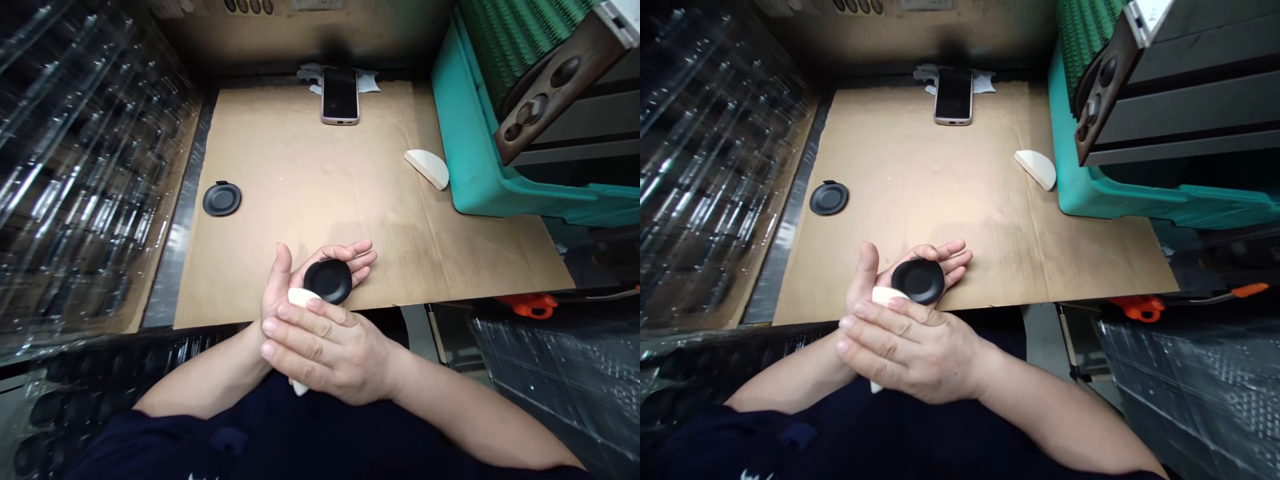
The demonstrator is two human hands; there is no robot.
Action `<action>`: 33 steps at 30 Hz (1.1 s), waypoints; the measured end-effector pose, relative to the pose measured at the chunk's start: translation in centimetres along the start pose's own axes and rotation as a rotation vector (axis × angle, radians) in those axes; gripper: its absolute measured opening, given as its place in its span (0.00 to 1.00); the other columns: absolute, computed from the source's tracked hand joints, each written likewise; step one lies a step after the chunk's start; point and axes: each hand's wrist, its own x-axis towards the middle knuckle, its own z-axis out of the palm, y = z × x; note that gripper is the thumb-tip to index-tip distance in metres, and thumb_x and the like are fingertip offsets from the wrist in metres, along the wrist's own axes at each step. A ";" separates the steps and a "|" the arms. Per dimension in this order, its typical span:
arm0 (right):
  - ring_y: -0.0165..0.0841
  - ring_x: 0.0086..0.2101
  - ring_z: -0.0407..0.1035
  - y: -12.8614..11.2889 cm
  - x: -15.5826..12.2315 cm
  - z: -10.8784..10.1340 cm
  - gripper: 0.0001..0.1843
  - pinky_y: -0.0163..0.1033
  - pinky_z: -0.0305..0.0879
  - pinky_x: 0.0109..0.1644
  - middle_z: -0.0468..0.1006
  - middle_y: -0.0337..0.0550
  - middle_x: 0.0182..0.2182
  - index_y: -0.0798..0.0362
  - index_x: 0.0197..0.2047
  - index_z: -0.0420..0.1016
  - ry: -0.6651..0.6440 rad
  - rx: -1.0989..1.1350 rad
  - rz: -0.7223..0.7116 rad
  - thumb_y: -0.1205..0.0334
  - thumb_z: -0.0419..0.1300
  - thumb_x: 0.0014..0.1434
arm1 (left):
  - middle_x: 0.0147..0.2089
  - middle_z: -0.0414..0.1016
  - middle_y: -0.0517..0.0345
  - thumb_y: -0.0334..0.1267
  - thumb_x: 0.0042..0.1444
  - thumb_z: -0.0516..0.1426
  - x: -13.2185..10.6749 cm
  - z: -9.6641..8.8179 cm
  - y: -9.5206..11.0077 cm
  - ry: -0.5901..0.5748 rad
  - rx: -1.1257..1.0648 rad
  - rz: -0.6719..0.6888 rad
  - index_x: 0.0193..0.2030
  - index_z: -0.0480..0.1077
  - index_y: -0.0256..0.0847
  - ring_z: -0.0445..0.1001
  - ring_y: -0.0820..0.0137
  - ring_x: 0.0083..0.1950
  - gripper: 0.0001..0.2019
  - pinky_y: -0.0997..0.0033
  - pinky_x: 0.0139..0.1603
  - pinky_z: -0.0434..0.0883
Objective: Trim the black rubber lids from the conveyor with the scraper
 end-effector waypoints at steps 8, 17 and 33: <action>0.45 0.69 0.56 2.3 -2.8 -2.0 0.24 0.55 0.63 0.71 0.70 0.55 0.65 0.64 0.65 0.68 -0.036 -0.089 0.056 0.71 0.53 0.68 | 0.73 0.63 0.44 0.46 0.71 0.47 0.1 -1.0 -0.4 -0.140 -0.107 -0.040 0.55 0.74 0.37 0.57 0.52 0.76 0.20 0.50 0.78 0.51; 0.41 0.66 0.64 -0.3 -2.7 -2.4 0.16 0.51 0.68 0.68 0.80 0.49 0.57 0.61 0.57 0.75 0.006 0.131 0.056 0.71 0.53 0.69 | 0.71 0.66 0.40 0.47 0.72 0.46 0.3 -0.7 -0.3 -0.085 -0.130 -0.028 0.56 0.75 0.34 0.59 0.51 0.75 0.23 0.51 0.77 0.53; 0.43 0.49 0.78 -0.7 -3.0 -4.4 0.26 0.49 0.82 0.47 0.81 0.53 0.49 0.52 0.61 0.70 0.328 0.191 0.531 0.72 0.65 0.60 | 0.70 0.68 0.43 0.46 0.69 0.47 0.1 -0.6 -0.6 -0.175 -0.025 0.066 0.57 0.76 0.37 0.59 0.48 0.75 0.23 0.46 0.76 0.54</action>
